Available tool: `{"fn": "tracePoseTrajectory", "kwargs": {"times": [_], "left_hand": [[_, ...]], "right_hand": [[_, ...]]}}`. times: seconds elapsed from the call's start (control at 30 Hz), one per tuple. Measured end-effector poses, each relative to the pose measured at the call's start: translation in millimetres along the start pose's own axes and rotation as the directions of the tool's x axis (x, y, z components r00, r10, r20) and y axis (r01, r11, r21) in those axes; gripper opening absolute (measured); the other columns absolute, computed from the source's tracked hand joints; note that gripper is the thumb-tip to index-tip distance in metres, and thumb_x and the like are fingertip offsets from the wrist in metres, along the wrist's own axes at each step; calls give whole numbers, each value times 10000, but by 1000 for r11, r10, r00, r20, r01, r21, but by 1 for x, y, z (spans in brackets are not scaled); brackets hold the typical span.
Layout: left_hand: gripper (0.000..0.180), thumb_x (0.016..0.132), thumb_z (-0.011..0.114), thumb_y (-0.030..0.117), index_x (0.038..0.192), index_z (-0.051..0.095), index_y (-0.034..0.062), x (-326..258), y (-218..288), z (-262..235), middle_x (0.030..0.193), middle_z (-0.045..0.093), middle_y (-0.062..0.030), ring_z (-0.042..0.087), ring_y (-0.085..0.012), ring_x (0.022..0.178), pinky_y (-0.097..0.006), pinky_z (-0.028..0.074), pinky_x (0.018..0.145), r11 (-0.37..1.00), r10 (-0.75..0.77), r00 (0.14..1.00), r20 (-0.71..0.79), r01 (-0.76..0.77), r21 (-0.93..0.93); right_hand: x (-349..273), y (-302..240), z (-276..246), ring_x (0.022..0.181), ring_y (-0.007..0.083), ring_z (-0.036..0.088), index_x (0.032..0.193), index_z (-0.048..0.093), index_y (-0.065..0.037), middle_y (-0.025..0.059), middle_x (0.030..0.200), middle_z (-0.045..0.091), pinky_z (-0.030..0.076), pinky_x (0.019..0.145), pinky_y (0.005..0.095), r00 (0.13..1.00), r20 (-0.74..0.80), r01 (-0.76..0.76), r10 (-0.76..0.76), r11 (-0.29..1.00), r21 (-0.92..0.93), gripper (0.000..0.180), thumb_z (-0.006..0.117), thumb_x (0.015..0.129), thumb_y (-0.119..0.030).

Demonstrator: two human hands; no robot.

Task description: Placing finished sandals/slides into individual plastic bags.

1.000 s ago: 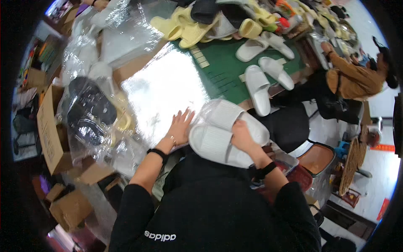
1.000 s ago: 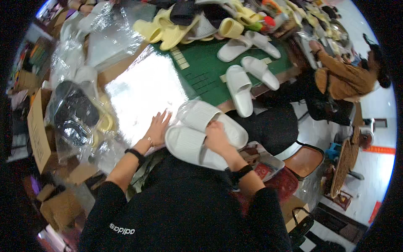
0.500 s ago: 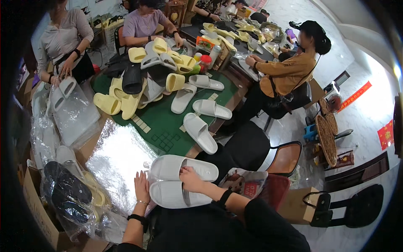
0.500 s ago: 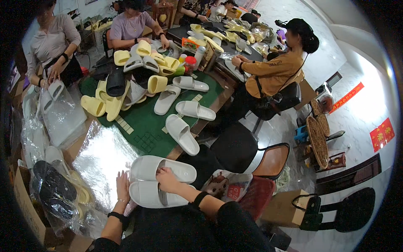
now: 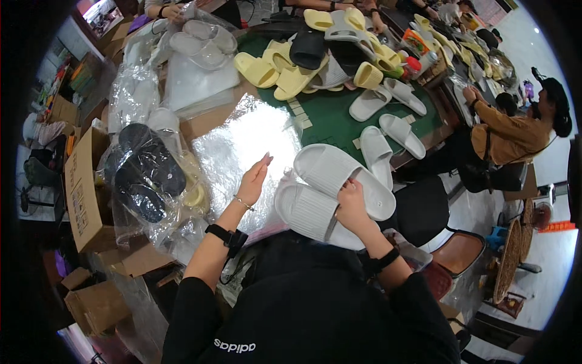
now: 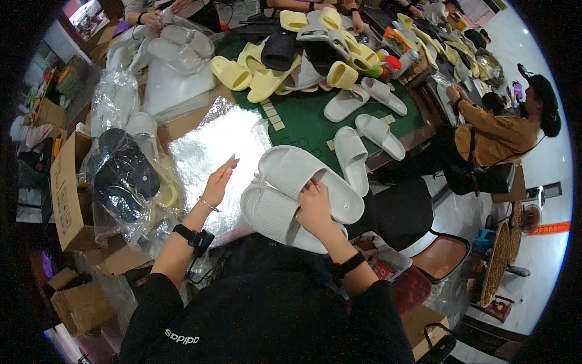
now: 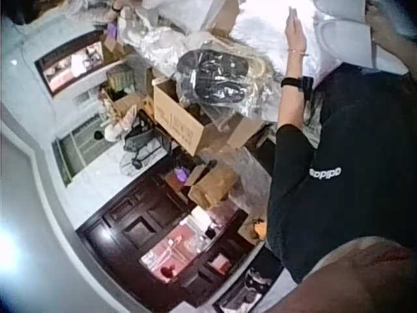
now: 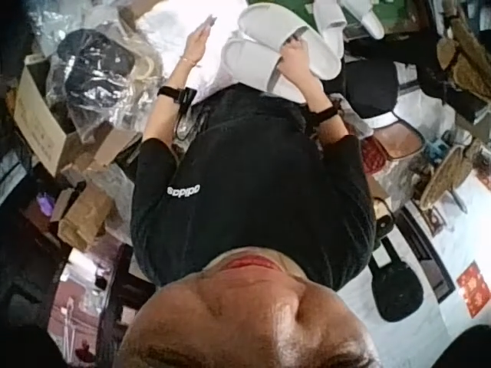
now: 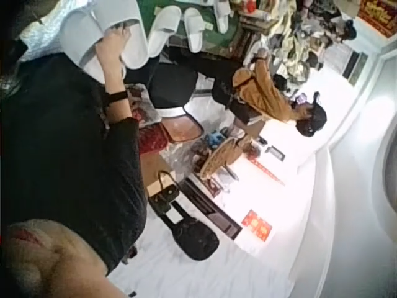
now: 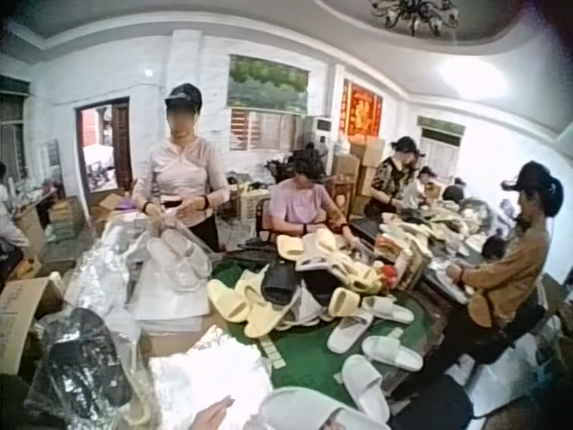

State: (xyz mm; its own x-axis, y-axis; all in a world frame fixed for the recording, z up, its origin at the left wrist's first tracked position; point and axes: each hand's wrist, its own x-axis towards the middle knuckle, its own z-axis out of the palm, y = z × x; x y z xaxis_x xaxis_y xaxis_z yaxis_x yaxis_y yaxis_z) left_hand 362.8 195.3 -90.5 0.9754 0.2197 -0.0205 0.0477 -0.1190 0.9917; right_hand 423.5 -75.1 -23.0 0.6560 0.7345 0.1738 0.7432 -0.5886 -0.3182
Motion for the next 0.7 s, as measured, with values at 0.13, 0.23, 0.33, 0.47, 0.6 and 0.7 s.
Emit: {"fn": "tracePoseTrajectory", "kwargs": {"times": [0.13,0.23,0.33,0.47,0.6,0.7], "left_hand": [[398,934,375,150,1296,371,-14,3,25,8,1238,486,-173,460,-258,1144,-317,318,993,993,-4,998,66,-4,121],[407,886,376,87,1273,379,-39,-5,27,16,1217,458,-228,419,-345,1145,-380,314,997,849,206,972,117,-237,471],[427,900,349,121,1288,342,-57,-14,48,21,1301,378,-229,343,-378,1206,-408,246,1036,746,159,962,224,-265,611],[443,909,318,139,1308,312,-53,-32,53,30,1352,328,-210,275,-397,1254,-481,147,1059,668,176,942,286,-327,668],[455,914,307,163,1319,303,-44,-37,67,49,1374,306,-197,247,-387,1277,-500,107,1058,718,223,925,308,-369,590],[458,917,301,195,1317,319,-27,-44,83,62,1374,311,-189,239,-370,1288,-512,84,1056,717,273,902,333,-422,555]], "right_hand": [[5,-8,-10,1076,309,467,886,614,8,151,969,592,293,933,429,999,-38,7,-4,997,76,330,583,567,-70],[23,-19,-2,959,273,510,759,634,-7,130,835,606,321,895,418,962,189,-189,200,979,-72,233,621,564,-133],[32,-15,25,946,243,502,797,643,-48,81,835,611,311,884,381,967,143,-167,209,951,-259,245,601,598,-185],[24,-33,29,999,264,482,788,608,-11,102,884,592,296,912,403,993,50,-101,107,990,-100,240,590,575,-119],[25,-28,32,1005,288,485,737,600,0,119,885,590,302,906,424,988,-118,-104,104,995,5,182,566,579,-85],[27,-30,33,996,297,488,774,605,-4,129,881,588,310,897,435,963,-183,-192,197,980,46,214,565,580,-84]]}}
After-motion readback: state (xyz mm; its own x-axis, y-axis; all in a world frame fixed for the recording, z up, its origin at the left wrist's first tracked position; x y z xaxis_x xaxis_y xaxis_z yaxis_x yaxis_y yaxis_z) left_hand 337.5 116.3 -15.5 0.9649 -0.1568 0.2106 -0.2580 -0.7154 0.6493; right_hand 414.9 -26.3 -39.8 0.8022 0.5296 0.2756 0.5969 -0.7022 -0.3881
